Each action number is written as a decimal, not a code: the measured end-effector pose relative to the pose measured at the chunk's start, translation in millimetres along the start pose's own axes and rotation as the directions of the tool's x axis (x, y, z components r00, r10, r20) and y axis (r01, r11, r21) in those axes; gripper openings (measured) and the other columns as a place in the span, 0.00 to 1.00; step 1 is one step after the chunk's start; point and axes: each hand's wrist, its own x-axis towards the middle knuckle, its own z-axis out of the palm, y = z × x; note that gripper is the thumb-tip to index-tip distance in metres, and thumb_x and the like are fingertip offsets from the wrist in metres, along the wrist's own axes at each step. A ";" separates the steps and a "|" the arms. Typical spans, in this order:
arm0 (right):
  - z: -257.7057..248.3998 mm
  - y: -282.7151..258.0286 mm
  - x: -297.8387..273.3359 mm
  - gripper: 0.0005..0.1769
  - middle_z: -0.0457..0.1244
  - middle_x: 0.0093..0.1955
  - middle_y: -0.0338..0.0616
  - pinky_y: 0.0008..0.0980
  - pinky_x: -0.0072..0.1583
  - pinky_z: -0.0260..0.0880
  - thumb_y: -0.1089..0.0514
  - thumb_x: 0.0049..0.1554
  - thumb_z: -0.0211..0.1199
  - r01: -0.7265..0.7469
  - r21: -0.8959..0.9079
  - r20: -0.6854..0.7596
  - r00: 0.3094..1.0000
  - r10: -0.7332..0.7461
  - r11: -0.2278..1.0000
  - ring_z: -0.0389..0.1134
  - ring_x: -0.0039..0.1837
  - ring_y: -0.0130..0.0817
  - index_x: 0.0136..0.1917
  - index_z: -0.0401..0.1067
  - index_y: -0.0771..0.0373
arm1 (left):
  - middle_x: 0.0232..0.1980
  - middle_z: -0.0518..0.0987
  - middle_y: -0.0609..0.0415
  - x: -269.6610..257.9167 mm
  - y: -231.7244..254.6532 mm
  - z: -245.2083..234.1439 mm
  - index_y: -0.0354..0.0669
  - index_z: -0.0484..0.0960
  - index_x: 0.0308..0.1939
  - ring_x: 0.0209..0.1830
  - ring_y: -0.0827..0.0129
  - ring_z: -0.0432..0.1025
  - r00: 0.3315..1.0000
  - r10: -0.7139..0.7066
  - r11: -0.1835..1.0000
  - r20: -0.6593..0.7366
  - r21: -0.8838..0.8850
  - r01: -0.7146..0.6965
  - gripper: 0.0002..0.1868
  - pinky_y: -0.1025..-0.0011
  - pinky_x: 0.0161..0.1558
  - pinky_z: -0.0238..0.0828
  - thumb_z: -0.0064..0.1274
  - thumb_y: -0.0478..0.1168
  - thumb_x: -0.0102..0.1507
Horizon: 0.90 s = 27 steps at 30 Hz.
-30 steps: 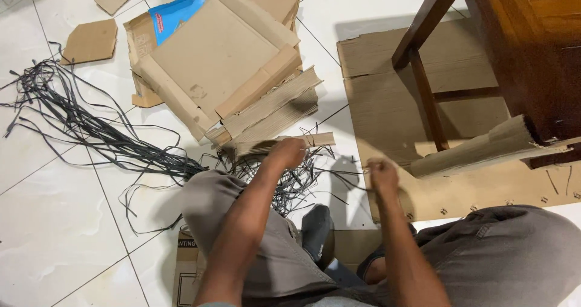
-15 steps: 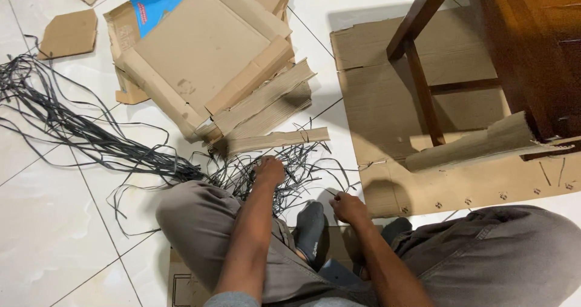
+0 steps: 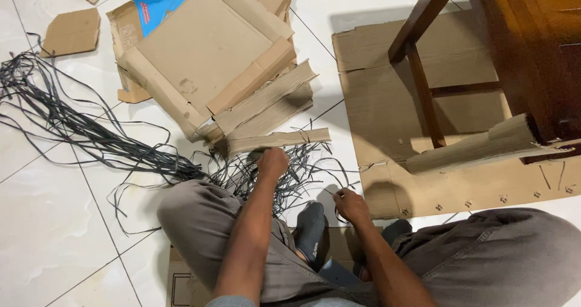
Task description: Wrapping a wooden chair leg with cardboard and securing it by tying multiple plastic strings.
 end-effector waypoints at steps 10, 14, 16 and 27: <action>-15.3 -9.3 -0.9 0.24 0.72 0.59 0.55 0.57 0.66 0.69 0.44 0.61 0.55 0.062 0.056 -0.113 0.992 -0.055 0.996 0.70 0.66 0.60 0.64 0.77 0.56 | 0.24 0.70 0.55 -81.1 148.0 -121.5 0.40 0.81 0.40 0.20 0.76 0.72 0.967 0.201 0.397 0.154 -0.916 0.063 0.10 0.73 0.40 0.82 0.65 0.36 0.58; -26.4 -12.5 2.1 0.18 0.70 0.53 0.58 0.56 0.62 0.71 0.46 0.62 0.57 0.199 0.160 -0.413 0.903 -0.117 0.967 0.71 0.60 0.62 0.57 0.80 0.55 | 0.30 0.78 0.54 -76.3 153.0 -121.2 0.37 0.83 0.48 0.29 0.76 0.79 0.913 0.384 0.285 0.135 -0.958 0.022 0.11 0.74 0.43 0.84 0.59 0.37 0.63; -39.2 -26.0 -6.1 0.18 0.69 0.51 0.62 0.59 0.61 0.70 0.48 0.64 0.56 0.278 0.251 -0.520 0.847 -0.113 0.927 0.70 0.59 0.64 0.54 0.80 0.59 | 0.29 0.78 0.54 -80.8 157.2 -123.3 0.36 0.83 0.48 0.30 0.76 0.79 0.899 0.421 0.281 0.118 -0.960 -0.006 0.10 0.73 0.43 0.84 0.58 0.35 0.64; -118.0 -101.8 -89.9 0.18 0.69 0.59 0.60 0.54 0.66 0.66 0.55 0.70 0.50 0.776 0.295 -0.760 0.545 -0.355 0.558 0.68 0.66 0.57 0.68 0.70 0.64 | 0.29 0.75 0.51 -88.8 176.7 -97.4 0.32 0.81 0.48 0.31 0.75 0.74 0.698 0.635 0.417 0.330 -0.908 0.050 0.09 0.73 0.42 0.81 0.54 0.32 0.65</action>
